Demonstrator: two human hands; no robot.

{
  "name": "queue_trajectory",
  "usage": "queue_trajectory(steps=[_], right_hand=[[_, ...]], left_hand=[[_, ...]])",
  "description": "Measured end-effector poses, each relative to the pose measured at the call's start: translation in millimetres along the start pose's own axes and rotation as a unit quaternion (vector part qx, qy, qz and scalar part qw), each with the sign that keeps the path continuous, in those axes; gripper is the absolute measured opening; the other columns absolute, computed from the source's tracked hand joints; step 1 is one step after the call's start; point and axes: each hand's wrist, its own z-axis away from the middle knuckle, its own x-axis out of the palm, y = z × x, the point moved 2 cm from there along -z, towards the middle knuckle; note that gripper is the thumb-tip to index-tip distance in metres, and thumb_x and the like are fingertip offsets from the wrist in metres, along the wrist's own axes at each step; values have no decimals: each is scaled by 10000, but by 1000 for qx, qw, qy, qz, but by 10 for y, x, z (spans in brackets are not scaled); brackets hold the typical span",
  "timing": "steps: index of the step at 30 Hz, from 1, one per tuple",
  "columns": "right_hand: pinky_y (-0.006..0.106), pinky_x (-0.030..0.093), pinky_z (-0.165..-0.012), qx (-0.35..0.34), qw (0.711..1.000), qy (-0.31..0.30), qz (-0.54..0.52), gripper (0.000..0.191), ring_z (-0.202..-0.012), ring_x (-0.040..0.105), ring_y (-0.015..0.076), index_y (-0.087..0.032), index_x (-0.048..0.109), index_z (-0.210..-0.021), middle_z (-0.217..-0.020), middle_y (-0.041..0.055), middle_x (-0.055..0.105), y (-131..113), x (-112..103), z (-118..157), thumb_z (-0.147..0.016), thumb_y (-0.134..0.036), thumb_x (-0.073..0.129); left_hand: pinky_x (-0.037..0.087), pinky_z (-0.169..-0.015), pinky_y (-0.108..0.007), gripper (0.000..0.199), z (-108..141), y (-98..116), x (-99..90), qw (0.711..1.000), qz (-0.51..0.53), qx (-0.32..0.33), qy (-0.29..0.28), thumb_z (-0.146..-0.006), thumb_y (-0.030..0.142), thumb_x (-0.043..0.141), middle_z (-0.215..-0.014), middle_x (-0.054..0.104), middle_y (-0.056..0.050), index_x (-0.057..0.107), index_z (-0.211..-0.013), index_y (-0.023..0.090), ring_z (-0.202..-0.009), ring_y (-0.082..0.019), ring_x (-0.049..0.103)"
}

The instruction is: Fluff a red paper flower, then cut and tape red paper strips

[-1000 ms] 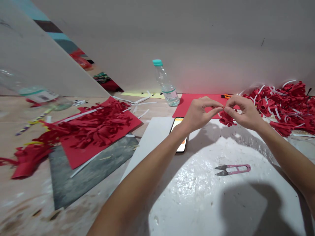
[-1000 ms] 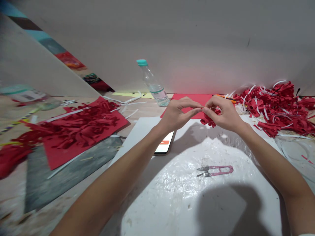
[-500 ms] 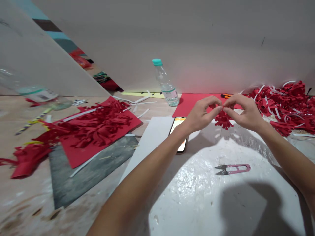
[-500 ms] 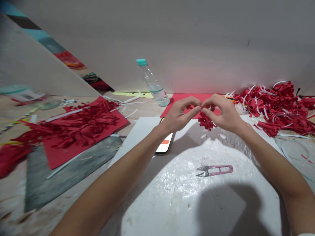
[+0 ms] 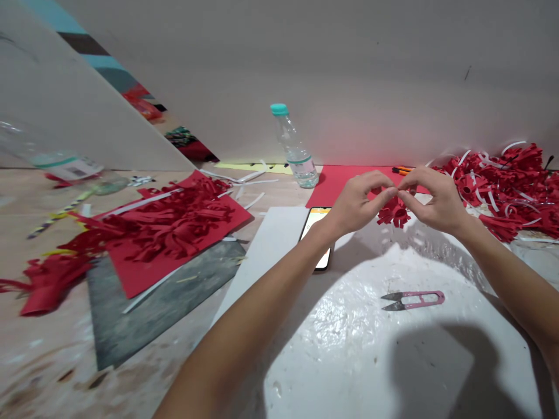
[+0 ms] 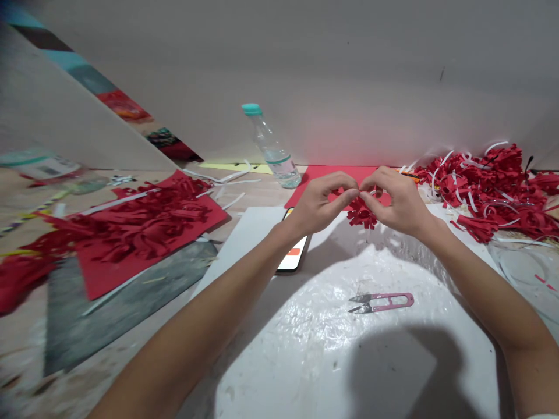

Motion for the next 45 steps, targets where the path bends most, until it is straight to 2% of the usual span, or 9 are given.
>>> queue_trajectory(steps=[7, 15, 19, 22, 27, 31, 37, 41, 45], right_hand=[[311, 463, -663, 39, 999, -6, -11, 89, -663, 606, 148, -224, 647, -806, -742, -4, 689, 27, -12, 3, -892, -217, 625], [310, 473, -683, 92, 994, -10, -51, 115, -685, 625, 154, -217, 692, -793, -753, 11, 716, 20, -25, -3, -889, -269, 657], [310, 480, -682, 112, 991, -10, -78, 114, -685, 628, 154, -217, 706, -774, -743, 11, 716, 26, -32, -9, -865, -284, 693], [311, 494, -685, 135, 985, -27, -105, 113, -684, 631, 151, -213, 717, -775, -749, 13, 720, 46, -29, -8, -852, -296, 710], [305, 502, -660, 160, 978, -48, -127, 117, -679, 632, 149, -200, 720, -787, -750, 19, 719, 54, -23, -8, -855, -291, 697], [314, 498, -665, 144, 982, -44, -113, 84, -682, 626, 153, -204, 700, -795, -760, 18, 711, 31, -34, -13, -860, -255, 686], [306, 488, -661, 57, 997, -15, -41, 64, -671, 619, 147, -222, 664, -811, -762, 3, 701, 14, -21, 1, -856, -257, 692], [317, 499, -681, 43, 999, -15, -7, 43, -696, 643, 164, -234, 661, -818, -775, 7, 713, 12, -2, 15, -862, -235, 661], [309, 488, -654, 45, 999, -10, 6, 54, -667, 632, 162, -229, 653, -812, -761, 9, 710, 23, -6, 13, -863, -226, 634]], left_hand=[[487, -701, -276, 177, -12, -28, -12, 1000, -8, -3, 14, -941, 313, 617, -808, 731, -24, 687, -826, 197, -749, -141, 643], [529, -779, -315, 135, -8, -58, -59, 997, -24, 8, 71, -871, 350, 727, -835, 782, -24, 760, -822, 228, -778, -159, 684], [526, -739, -309, 117, -5, -48, -86, 998, -7, 14, 61, -866, 329, 730, -808, 782, -22, 768, -810, 233, -767, -162, 675], [523, -711, -307, 155, -6, -32, -104, 999, 2, -6, 39, -862, 371, 726, -797, 775, -27, 765, -804, 234, -768, -168, 669], [521, -748, -301, 168, -10, 3, -90, 999, -5, -37, 11, -888, 359, 674, -843, 760, -32, 723, -833, 208, -810, -167, 672], [509, -737, -281, 166, -18, 13, -61, 999, -4, -39, 1, -917, 329, 613, -854, 739, -33, 674, -846, 192, -802, -156, 658], [484, -720, -277, 210, -22, 3, -55, 1000, -2, -26, -12, -944, 348, 582, -839, 716, -36, 654, -830, 187, -769, -147, 627], [473, -710, -280, 248, -22, 10, -56, 1000, -9, -23, -13, -944, 376, 587, -802, 711, -33, 670, -805, 188, -763, -151, 622], [486, -709, -266, 177, -30, 6, -82, 999, 4, -48, -5, -888, 366, 671, -847, 740, -36, 708, -873, 194, -771, -145, 645]])
